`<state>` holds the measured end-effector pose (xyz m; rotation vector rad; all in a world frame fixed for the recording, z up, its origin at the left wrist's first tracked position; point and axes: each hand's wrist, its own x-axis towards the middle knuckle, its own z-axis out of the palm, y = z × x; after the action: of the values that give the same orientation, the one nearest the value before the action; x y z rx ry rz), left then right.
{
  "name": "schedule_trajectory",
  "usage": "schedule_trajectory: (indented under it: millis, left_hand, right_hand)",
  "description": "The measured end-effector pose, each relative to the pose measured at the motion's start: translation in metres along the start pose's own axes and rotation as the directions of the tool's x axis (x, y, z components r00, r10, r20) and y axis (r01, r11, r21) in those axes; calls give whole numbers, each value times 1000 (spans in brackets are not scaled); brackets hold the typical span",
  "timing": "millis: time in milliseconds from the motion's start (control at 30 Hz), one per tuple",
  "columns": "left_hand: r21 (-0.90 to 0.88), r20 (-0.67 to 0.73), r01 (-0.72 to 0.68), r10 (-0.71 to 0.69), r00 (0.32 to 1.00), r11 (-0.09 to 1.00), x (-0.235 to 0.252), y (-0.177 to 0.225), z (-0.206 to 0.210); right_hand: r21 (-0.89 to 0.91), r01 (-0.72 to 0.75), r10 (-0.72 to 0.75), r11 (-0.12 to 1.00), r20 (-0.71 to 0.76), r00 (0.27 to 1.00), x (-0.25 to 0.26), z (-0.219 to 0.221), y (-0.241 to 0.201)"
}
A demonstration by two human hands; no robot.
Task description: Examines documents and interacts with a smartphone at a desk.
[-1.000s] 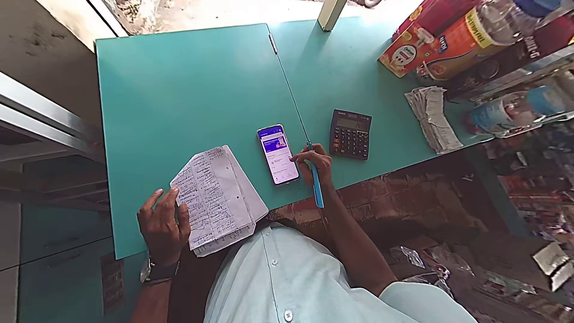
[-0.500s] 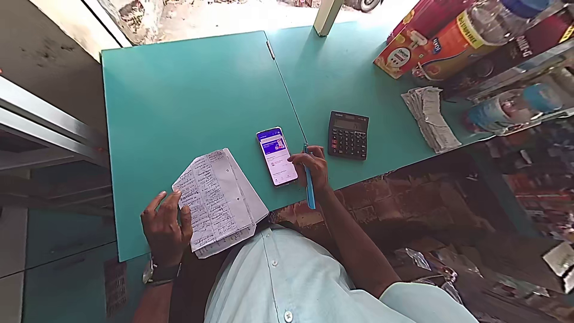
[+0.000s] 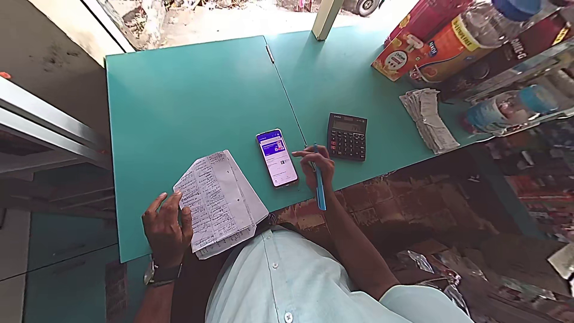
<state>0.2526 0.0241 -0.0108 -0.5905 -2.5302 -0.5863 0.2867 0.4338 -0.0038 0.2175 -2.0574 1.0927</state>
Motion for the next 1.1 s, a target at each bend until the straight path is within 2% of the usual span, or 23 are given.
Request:
schedule_trajectory:
  millis: [100,200,400,767,867,1000,1100]
  left_hand:
    - [-3,3,6,-6,1000,1000,0,0,0]
    - [-5,8,10,-10,1000,1000,0,0,0]
    - [0,20,4,-4,1000,1000,1,0,0]
    - [5,15,-9,8,1000,1000,0,-1,0]
    - [4,21,-6,6,1000,1000,1,0,-1]
    - [7,25,-1,1,1000,1000,0,1,-1]
    - [4,28,4,-4,1000,1000,1,1,-1]
  right_hand:
    - [-34,-41,37,999,-92,995,-3,-1,-5]
    - [-82,-99,94,992,-59,994,-7,3,-10]
    - [-151,-114,107,982,-52,993,-5,3,-9]
    - [-146,-122,118,982,-37,992,-6,4,-8]
    - [-110,-65,72,992,55,996,-6,3,-8]
    - [-127,69,-26,990,312,950,-6,5,-9]
    - [-180,96,-31,979,330,943,-7,7,-9]
